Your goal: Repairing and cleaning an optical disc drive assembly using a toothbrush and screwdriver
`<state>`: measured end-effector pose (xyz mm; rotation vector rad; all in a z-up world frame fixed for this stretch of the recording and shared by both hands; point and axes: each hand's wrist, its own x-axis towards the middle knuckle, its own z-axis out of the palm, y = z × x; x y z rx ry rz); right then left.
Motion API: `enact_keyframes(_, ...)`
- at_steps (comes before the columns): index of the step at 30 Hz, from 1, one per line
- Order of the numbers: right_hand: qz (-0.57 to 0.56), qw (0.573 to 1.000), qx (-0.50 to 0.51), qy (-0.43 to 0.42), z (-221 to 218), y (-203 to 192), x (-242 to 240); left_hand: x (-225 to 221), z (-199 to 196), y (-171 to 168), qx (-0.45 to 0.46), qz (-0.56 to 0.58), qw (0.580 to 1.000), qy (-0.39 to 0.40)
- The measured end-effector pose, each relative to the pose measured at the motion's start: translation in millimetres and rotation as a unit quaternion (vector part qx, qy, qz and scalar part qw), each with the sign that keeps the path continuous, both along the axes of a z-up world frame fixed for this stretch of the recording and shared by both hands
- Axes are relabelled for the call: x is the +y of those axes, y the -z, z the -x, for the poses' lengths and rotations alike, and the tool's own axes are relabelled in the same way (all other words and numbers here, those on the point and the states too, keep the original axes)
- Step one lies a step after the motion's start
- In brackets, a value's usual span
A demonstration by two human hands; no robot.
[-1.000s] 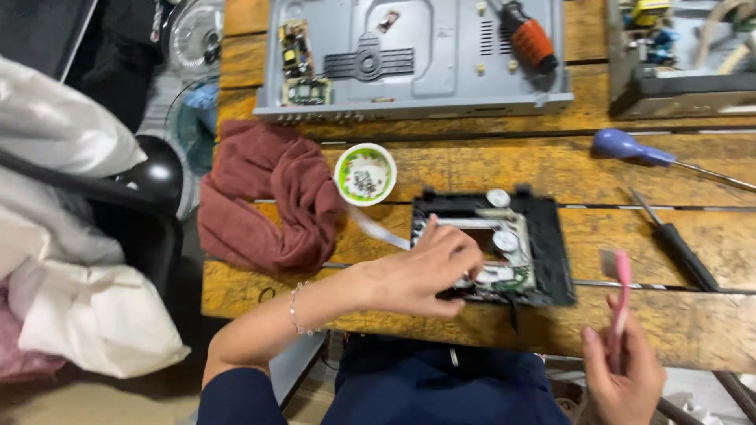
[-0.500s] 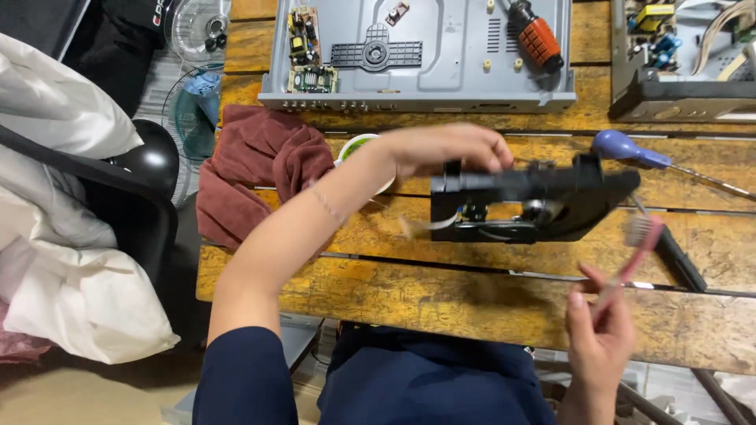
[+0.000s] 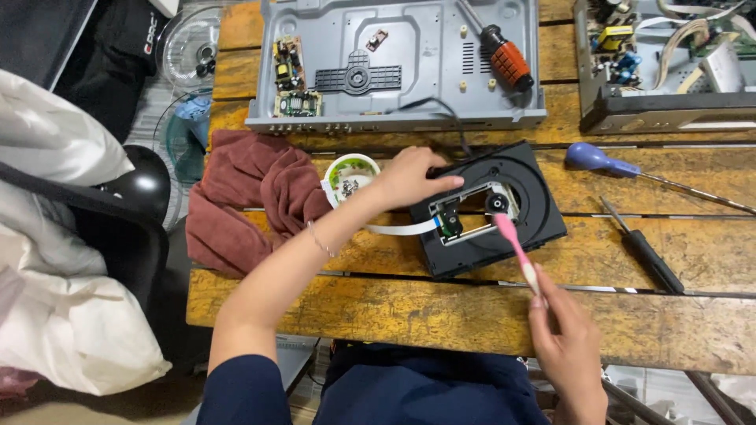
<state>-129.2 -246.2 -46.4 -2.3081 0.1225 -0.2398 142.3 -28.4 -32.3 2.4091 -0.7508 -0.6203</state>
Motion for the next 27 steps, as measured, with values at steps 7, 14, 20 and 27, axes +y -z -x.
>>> enact_keyframes(7, 0.115, 0.991, 0.073, 0.002, -14.7, -13.2, -8.3, 9.0, 42.4, -21.1, -0.156, -0.03, 0.987, -0.033)
enact_keyframes(14, 0.314, 0.933, 0.155, -0.086, -62.5, -57.4, 13.0, 30.3, 101.0, -77.7, 0.045, -0.042, 0.996, 0.063)
enact_keyframes(20, 0.389, 0.89, 0.233, -0.038, -87.5, -64.1, 20.4, 40.7, 120.6, -2.5, -0.178, -0.082, 0.977, 0.081)
enact_keyframes(27, 0.334, 0.89, 0.306, -0.047, -96.7, -92.8, 35.2, 44.2, 123.2, 10.5, -0.214, -0.041, 0.974, 0.055)
